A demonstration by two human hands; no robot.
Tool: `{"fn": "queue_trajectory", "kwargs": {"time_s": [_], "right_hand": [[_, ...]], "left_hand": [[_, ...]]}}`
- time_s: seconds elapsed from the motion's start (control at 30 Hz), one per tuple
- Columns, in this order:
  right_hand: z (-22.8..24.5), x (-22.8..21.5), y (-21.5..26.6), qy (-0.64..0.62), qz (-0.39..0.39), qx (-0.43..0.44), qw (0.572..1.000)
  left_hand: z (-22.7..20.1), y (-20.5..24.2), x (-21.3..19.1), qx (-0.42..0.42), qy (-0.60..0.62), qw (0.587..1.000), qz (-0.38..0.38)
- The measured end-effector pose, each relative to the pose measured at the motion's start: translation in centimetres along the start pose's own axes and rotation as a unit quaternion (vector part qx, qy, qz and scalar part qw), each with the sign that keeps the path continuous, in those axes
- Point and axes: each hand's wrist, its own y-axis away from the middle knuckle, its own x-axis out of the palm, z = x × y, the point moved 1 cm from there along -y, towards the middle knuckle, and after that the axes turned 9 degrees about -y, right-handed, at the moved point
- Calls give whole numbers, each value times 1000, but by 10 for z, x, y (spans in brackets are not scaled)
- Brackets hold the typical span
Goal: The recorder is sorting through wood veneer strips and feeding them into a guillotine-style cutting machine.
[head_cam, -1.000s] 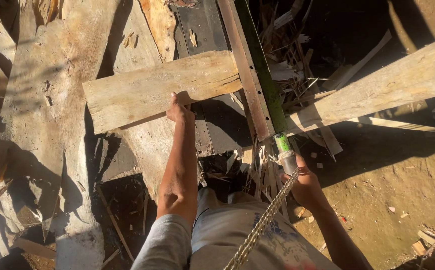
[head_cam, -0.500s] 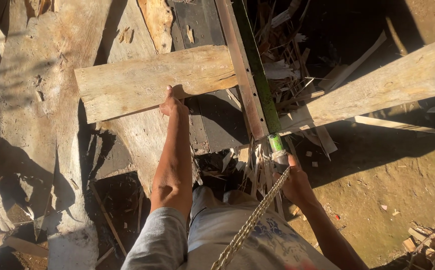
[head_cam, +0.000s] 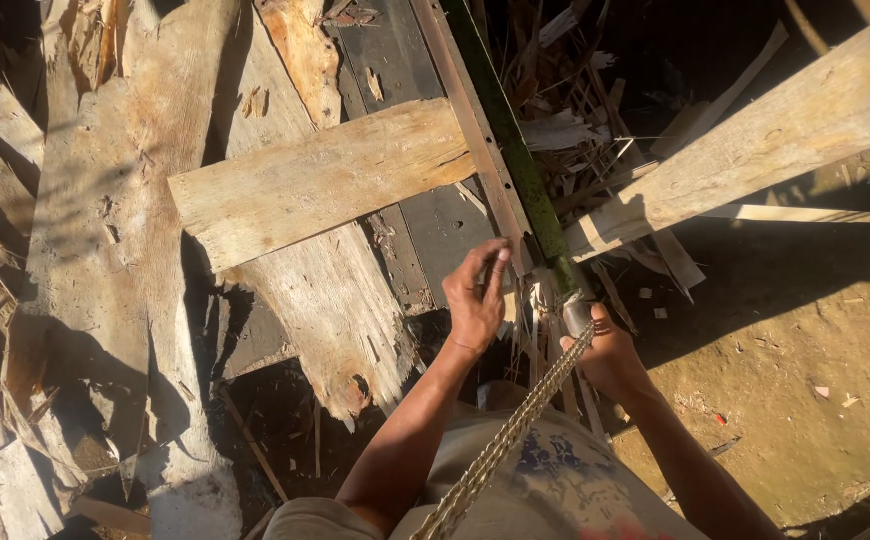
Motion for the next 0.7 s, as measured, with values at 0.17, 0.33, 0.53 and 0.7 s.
{"fn": "queue_trajectory", "kwargs": {"time_s": [0.17, 0.33, 0.53, 0.7], "right_hand": [[-4, -18, 5, 34, 11, -98, 995], [124, -77, 85, 80, 47, -173, 980], [-15, -6, 3, -30, -32, -304, 952], [-183, 40, -91, -133, 112, -218, 960]], "left_hand": [[-85, 4, 75, 214, -2, 899, 381], [-186, -51, 81, 142, -134, 789, 583], [-75, 17, 100, 187, -283, 768, 543], [7, 125, 117, 64, -291, 708, 640]]}}
